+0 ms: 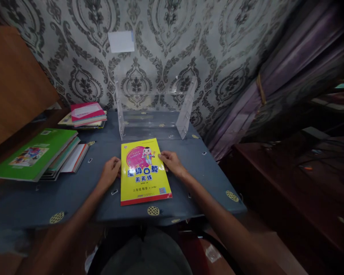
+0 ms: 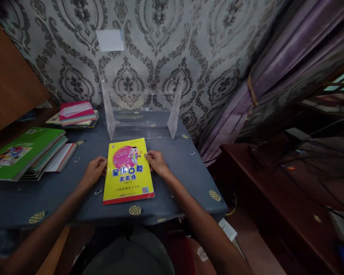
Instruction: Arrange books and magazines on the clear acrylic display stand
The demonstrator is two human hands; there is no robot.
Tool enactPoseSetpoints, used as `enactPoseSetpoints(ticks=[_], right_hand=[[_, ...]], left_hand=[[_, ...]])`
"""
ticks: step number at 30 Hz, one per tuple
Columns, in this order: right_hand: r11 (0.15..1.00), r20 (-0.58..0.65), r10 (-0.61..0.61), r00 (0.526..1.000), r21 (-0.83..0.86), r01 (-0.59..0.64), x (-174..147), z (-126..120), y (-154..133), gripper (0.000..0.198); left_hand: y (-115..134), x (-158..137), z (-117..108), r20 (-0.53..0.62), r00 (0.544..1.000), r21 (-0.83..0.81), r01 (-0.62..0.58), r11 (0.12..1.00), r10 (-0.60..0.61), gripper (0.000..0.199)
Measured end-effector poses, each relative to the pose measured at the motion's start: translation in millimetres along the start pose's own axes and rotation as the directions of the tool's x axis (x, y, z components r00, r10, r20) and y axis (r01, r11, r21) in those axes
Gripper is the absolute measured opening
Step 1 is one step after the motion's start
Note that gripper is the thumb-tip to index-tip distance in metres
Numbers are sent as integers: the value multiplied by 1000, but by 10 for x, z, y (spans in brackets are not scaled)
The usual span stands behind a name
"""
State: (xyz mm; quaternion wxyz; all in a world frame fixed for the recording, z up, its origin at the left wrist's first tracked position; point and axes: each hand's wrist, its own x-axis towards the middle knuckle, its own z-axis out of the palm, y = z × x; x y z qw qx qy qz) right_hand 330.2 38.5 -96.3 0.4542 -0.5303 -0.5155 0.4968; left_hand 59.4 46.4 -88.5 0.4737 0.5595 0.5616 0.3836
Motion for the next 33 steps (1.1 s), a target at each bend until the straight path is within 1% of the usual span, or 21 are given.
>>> enactPoseSetpoints(ticks=[1,2,3,4,5,6,8,9,10,11,12,13,15,17,18,20,23,29,31,33], right_hand=[[998,-5,11,1000,-59,-12,-2,-26,58,43],[991,-13,14,1000,-130,-16,-7,-55,102,41],[977,-24,6,1000,-214,-11,-14,-84,128,38],[950,-38,-12,999,-313,0,-22,-112,134,35],[904,-58,-40,998,-426,12,-32,-134,120,31],[840,-80,-70,994,-542,15,-42,-148,88,28],[691,-131,-123,984,-722,-10,-58,-126,-11,23],[633,-142,-144,979,-774,-19,-61,-81,-71,19],[595,-129,-167,977,-804,-4,-57,-11,-130,16],[577,-84,-192,978,-815,43,-43,84,-184,15],[566,-5,-229,973,-814,130,-18,203,-231,15],[547,100,-278,955,-801,244,19,338,-266,17],[510,317,-329,889,-733,450,130,627,-296,23],[479,435,-342,833,-682,553,270,882,-276,26],[466,464,-335,820,-675,572,342,980,-252,26],[454,467,-319,825,-689,566,470,1099,-190,27],[463,433,-312,845,-708,534,588,1119,-98,29],[477,401,-346,848,-703,527,578,967,-36,25],[494,364,-346,865,-713,497,552,878,-43,24],[506,319,-323,891,-737,448,526,739,-45,21]], left_hand=[[-1,7,-33,2,997,167,-75,983,75,26],[4,17,-57,1,987,329,-154,932,163,21],[12,33,-71,7,968,470,-226,854,252,18],[19,55,-75,27,943,577,-285,766,331,16],[20,85,-70,58,917,643,-336,688,394,16],[15,121,-59,93,892,674,-383,632,442,16],[-21,200,-27,164,849,671,-469,574,502,16],[-48,238,-12,192,835,660,-498,562,515,16],[-78,270,2,212,830,653,-513,556,517,17],[-109,295,12,224,830,651,-517,555,510,17],[-137,312,20,226,836,654,-511,557,501,17],[-161,321,24,222,841,658,-502,561,493,17],[-195,326,25,211,840,654,-502,566,500,18],[-212,323,20,214,825,637,-524,565,523,19],[-216,322,16,214,819,630,-533,565,533,20],[-219,323,11,213,813,625,-539,565,542,20],[-222,326,14,212,816,635,-533,558,538,20],[-222,309,40,204,844,696,-482,532,496,29],[-220,303,40,203,844,702,-479,528,496,30],[-216,297,36,203,842,702,-482,525,500,32]])
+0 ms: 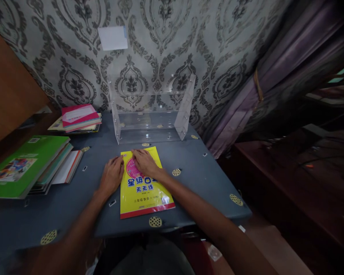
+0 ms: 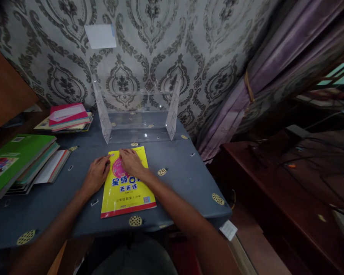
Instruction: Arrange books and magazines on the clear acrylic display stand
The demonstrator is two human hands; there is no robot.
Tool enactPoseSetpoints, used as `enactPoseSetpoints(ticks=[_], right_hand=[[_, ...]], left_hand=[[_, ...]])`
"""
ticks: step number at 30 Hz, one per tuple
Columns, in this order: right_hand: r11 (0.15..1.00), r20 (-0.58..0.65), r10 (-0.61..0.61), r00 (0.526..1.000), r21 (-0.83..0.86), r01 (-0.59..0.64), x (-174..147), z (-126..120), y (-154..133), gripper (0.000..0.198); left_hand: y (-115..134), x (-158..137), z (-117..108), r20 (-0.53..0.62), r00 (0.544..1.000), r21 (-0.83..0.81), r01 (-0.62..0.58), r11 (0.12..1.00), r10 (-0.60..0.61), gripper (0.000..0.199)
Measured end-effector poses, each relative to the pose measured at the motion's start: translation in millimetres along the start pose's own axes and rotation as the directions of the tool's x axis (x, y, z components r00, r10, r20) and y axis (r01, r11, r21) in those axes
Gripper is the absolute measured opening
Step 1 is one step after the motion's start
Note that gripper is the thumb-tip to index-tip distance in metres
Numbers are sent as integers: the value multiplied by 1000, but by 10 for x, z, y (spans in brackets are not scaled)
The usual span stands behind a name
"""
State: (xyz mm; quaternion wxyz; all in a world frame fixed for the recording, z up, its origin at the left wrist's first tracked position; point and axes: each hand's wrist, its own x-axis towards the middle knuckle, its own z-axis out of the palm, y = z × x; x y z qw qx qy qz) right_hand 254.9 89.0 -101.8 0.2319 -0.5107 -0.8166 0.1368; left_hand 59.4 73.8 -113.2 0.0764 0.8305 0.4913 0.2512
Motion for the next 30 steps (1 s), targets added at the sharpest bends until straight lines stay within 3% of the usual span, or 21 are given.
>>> enactPoseSetpoints(ticks=[5,9,13,17,23,30], right_hand=[[997,-42,73,996,-9,-73,-245,-260,411,22],[994,-102,78,992,88,-69,-397,-354,713,18],[988,-136,78,988,142,-59,-415,-338,825,20],[978,-138,117,984,188,-90,-373,-315,877,31],[972,-122,131,984,209,-104,-352,-302,945,37],[976,-116,122,986,195,-98,-358,-306,922,39]], left_hand=[[4,0,-5,-2,1000,-9,3,1000,-3,35],[-7,-1,9,-20,1000,-11,-3,1000,3,36],[7,13,-17,5,1000,59,-17,998,17,32],[145,121,-45,66,992,138,-112,984,104,27],[553,485,152,225,919,-18,-328,945,323,29],[796,559,260,316,855,-90,-405,910,411,28]])
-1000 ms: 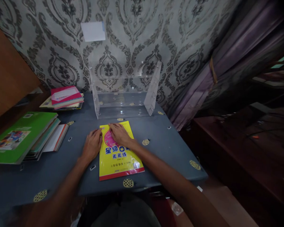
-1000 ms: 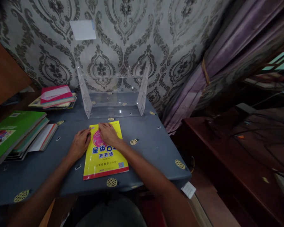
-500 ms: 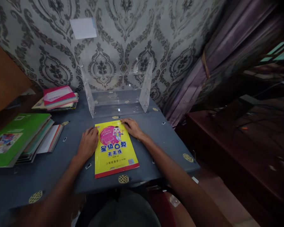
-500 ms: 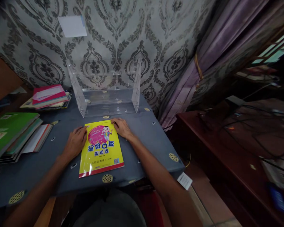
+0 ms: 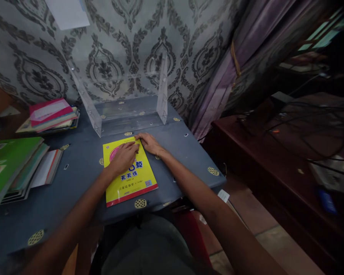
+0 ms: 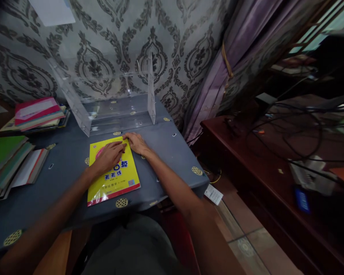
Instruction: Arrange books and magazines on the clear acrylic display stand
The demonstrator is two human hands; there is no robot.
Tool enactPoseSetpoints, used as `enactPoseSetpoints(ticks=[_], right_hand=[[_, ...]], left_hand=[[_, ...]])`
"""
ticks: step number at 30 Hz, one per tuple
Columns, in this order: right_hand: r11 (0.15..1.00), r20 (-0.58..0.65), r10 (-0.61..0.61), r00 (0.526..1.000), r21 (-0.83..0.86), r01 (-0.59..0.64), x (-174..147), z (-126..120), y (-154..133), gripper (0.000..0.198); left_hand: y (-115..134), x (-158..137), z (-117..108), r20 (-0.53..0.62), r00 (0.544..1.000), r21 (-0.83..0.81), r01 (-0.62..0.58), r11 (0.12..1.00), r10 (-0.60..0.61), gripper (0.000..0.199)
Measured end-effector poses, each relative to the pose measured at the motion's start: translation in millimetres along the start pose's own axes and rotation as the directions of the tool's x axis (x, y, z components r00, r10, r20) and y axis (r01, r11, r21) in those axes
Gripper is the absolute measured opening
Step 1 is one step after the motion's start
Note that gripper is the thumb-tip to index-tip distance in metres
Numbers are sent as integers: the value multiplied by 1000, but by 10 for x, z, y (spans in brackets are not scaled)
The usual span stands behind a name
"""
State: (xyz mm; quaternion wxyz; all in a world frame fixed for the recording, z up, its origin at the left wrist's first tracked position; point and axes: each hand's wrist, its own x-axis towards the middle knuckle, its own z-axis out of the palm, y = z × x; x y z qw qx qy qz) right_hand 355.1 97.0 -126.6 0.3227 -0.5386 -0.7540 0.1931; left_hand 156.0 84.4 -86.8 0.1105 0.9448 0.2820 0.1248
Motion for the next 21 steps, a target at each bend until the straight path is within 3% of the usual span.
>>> enactPoseSetpoints(ticks=[13,21], right_hand=[[998,-37,-57,998,36,59,20,65,87,34],[1000,-50,-2,999,-13,1,28,93,75,35]], left_hand=[[764,-735,28,108,951,-122,-277,953,290,39],[906,-867,47,83,967,-170,-225,959,242,27]])
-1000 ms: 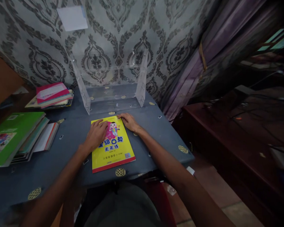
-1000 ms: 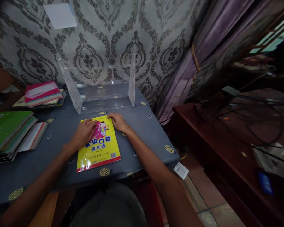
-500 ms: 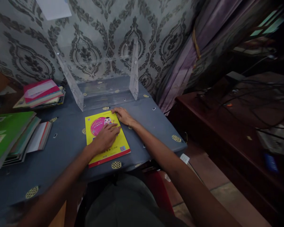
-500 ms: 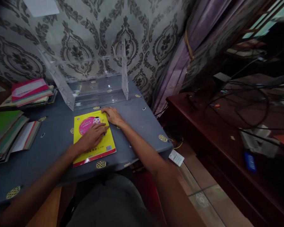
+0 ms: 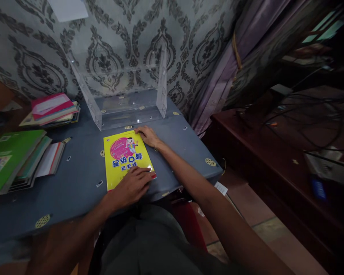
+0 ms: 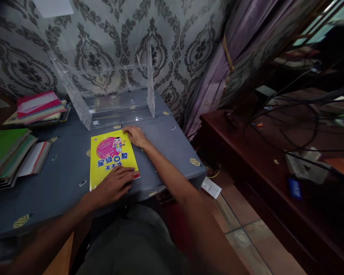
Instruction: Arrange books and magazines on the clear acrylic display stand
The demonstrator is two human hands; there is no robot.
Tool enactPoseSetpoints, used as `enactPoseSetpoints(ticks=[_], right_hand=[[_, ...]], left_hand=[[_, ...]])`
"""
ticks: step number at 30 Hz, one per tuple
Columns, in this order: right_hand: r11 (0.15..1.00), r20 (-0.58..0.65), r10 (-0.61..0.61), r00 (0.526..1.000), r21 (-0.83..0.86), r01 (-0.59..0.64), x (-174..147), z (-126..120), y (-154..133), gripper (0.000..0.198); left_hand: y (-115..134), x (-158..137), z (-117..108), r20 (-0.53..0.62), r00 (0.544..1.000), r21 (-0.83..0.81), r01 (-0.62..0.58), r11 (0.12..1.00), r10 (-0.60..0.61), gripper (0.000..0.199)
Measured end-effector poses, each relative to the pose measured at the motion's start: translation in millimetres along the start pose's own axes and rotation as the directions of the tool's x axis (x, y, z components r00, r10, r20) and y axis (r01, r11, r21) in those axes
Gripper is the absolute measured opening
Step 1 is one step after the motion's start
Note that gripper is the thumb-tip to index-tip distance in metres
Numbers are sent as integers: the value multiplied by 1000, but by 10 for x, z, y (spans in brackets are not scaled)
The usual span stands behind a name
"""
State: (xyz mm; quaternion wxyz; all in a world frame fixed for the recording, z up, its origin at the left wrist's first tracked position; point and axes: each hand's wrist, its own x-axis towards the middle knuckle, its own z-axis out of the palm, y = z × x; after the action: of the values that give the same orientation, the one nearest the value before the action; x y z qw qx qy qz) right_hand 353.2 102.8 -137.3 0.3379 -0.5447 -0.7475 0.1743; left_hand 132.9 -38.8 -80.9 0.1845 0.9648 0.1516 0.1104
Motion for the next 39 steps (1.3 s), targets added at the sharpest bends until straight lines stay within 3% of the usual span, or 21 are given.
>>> enactPoseSetpoints(ticks=[5,12,22,25,32,39], right_hand=[[1000,5,-17,1000,-9,17,1,-14,-7,34],[999,7,-22,1000,-29,22,9,-11,0,33],[1000,13,-25,1000,-7,25,-7,-6,1,34],[1000,14,-22,1000,-7,22,-9,-11,-15,34],[999,28,-26,999,-40,27,-24,-29,-58,32],[996,41,-43,998,-82,47,-73,-61,-141,31]], left_hand=[[-24,49,21,-63,997,-20,53,998,-54,22],[-62,29,51,-110,994,62,-18,998,25,18],[-1,11,5,-201,964,-135,147,980,-172,27],[5,14,27,-209,965,-125,138,983,-162,28],[26,-43,188,-163,987,96,21,995,-5,36],[-7,-75,102,-202,975,-102,75,992,-95,29]])
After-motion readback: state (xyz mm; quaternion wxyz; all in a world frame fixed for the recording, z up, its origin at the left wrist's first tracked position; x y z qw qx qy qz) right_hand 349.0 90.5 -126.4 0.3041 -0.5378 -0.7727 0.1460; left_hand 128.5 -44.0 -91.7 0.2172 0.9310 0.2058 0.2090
